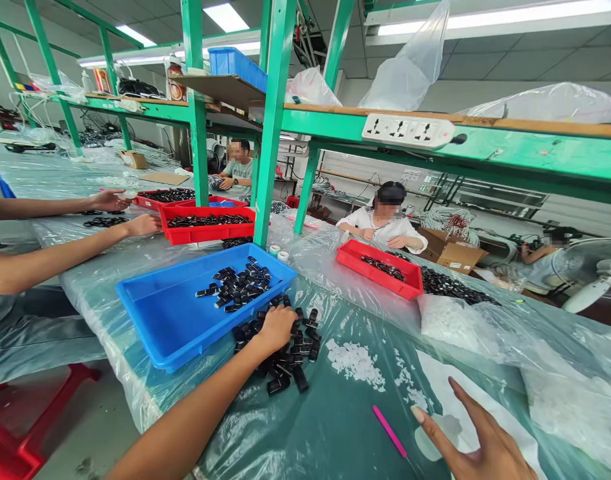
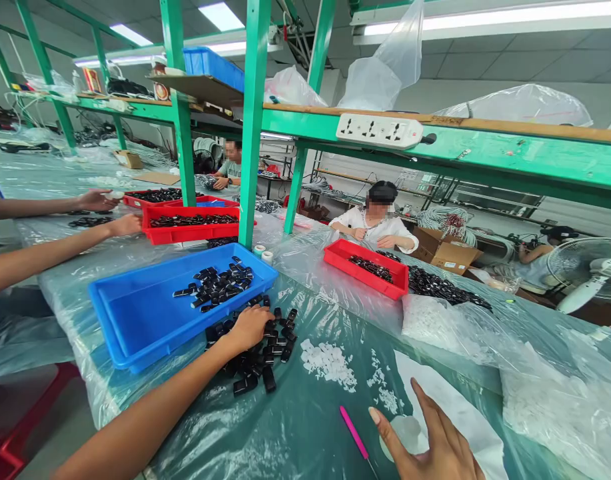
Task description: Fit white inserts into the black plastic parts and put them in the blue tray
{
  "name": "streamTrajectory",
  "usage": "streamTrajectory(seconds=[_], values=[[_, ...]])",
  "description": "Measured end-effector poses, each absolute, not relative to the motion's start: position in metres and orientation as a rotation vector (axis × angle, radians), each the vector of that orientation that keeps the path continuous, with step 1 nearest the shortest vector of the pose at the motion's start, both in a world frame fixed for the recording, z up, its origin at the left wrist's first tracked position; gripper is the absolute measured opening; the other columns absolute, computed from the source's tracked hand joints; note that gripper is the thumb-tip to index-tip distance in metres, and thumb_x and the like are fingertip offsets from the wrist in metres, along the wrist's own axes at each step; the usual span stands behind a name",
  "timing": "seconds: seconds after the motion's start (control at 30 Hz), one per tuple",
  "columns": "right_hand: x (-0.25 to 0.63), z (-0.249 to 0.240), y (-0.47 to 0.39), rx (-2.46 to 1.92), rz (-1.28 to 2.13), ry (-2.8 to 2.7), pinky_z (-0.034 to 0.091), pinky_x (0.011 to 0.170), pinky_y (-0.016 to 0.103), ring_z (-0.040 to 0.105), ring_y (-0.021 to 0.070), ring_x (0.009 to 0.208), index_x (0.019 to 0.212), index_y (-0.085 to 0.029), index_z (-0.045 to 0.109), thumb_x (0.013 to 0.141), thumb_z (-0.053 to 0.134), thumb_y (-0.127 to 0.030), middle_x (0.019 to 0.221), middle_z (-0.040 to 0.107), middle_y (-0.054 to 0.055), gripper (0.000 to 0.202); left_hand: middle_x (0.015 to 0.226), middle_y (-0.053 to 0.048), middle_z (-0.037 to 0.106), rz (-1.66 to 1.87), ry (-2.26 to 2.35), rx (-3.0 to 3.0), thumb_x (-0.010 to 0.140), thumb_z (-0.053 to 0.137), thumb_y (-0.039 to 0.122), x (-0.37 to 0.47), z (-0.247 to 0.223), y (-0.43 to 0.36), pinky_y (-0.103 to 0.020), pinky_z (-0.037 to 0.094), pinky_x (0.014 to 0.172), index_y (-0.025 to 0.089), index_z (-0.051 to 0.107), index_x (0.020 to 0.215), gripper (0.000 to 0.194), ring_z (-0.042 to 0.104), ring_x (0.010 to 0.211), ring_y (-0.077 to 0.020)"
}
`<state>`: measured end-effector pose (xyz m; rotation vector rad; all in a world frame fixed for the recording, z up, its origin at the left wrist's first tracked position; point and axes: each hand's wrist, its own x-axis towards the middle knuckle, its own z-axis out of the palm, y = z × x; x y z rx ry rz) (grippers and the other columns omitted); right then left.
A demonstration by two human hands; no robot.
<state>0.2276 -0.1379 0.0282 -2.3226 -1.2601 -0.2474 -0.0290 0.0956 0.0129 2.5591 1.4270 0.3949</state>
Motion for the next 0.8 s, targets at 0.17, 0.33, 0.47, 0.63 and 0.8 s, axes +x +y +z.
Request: streamTrajectory(seconds=[0.17, 0.33, 0.47, 0.63, 0.8], values=[[0.211, 0.024, -0.133, -2.054, -0.463, -1.359, 0.048, 0.073, 0.043, 0.055, 0.0330, 0.104, 0.125, -0.025, 0.049, 0.074, 0.050, -0.064, 0.123, 0.055, 0.009, 0.064, 0.097, -0.018, 0.063, 0.507, 1.399, 2.469, 0.074, 0.051, 0.002, -0.028, 0.009, 0.102, -0.049, 0.034, 0.092, 0.010, 0.067, 0.086, 0.021, 0.050, 0.108, -0.0344], [0.201, 0.019, -0.129, -1.855, -0.570, -1.496, 0.044, 0.081, 0.044, 0.053, 0.0317, 0.107, 0.120, -0.022, 0.053, 0.080, 0.051, -0.054, 0.120, 0.057, 0.010, 0.051, 0.092, -0.015, 0.065, 0.635, 1.208, 2.263, 0.089, 0.041, 0.024, -0.019, 0.013, 0.093, -0.043, 0.045, 0.080, 0.011, 0.059, 0.104, 0.027, 0.060, 0.091, -0.0282], [0.199, 0.011, -0.128, -1.775, -0.612, -1.580, 0.040, 0.088, 0.047, 0.054, 0.0296, 0.103, 0.119, -0.024, 0.053, 0.081, 0.053, -0.050, 0.118, 0.057, 0.008, 0.047, 0.089, -0.008, 0.069, 0.573, 0.891, 2.064, 0.093, 0.035, 0.039, -0.011, 0.019, 0.075, -0.026, 0.051, 0.060, 0.014, 0.054, 0.115, 0.039, 0.065, 0.065, -0.0155], [0.195, 0.009, -0.130, -1.783, -0.635, -1.540, 0.035, 0.093, 0.050, 0.052, 0.0295, 0.107, 0.118, -0.027, 0.053, 0.083, 0.050, -0.049, 0.118, 0.057, 0.005, 0.041, 0.094, -0.016, 0.068, 0.583, 0.441, 1.338, 0.088, 0.046, 0.047, -0.007, 0.027, 0.056, -0.025, 0.052, 0.066, 0.009, 0.056, 0.117, 0.049, 0.065, 0.069, -0.0143], [0.198, 0.010, -0.129, -1.763, -0.624, -1.556, 0.036, 0.093, 0.048, 0.053, 0.0283, 0.104, 0.117, -0.026, 0.053, 0.082, 0.053, -0.047, 0.116, 0.058, 0.006, 0.040, 0.099, -0.019, 0.067, 0.561, 0.362, 1.171, 0.086, 0.055, 0.042, -0.008, 0.029, 0.049, -0.026, 0.053, 0.068, 0.007, 0.059, 0.115, 0.045, 0.067, 0.073, -0.0170]])
